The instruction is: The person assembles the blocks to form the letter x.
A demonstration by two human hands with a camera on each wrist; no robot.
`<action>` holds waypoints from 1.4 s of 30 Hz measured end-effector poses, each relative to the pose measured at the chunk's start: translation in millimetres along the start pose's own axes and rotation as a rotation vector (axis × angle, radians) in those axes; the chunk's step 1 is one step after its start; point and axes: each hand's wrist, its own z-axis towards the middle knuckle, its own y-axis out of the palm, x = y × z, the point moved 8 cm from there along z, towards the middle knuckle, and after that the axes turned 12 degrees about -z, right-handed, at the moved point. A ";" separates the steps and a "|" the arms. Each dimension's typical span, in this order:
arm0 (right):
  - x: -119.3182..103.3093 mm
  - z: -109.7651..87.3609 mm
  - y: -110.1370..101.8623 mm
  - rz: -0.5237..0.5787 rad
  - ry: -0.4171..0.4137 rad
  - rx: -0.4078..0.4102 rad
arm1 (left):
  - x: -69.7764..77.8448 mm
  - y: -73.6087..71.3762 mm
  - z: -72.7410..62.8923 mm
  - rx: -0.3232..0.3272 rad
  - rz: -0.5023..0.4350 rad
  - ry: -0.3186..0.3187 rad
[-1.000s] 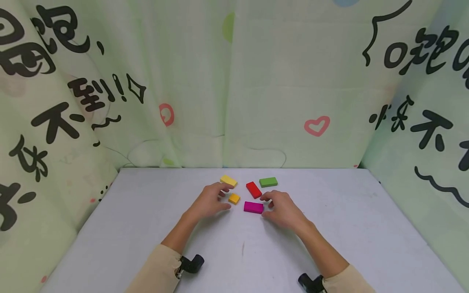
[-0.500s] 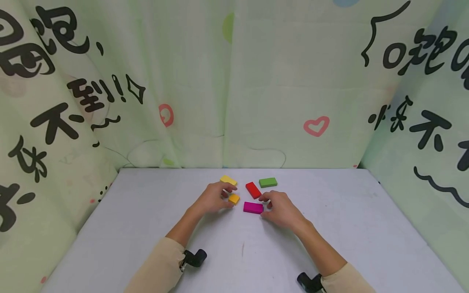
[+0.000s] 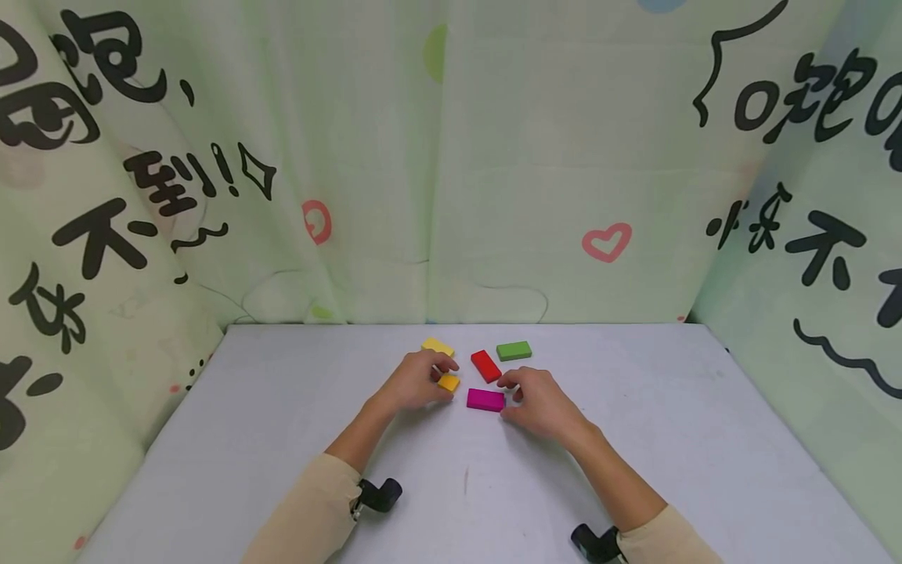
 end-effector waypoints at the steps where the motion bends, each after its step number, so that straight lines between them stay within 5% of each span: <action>1: 0.1 -0.1 -0.2 -0.001 -0.001 0.001 | 0.5 0.4 0.2 0.002 -0.002 0.004; 14: 0.1 -1.2 -0.8 0.004 -0.001 0.002 | -0.7 6.1 2.8 0.059 -0.002 0.011; 42: -3.7 0.2 -4.6 -0.004 -0.031 0.019 | 14.9 -5.1 -8.1 0.026 -0.008 -0.007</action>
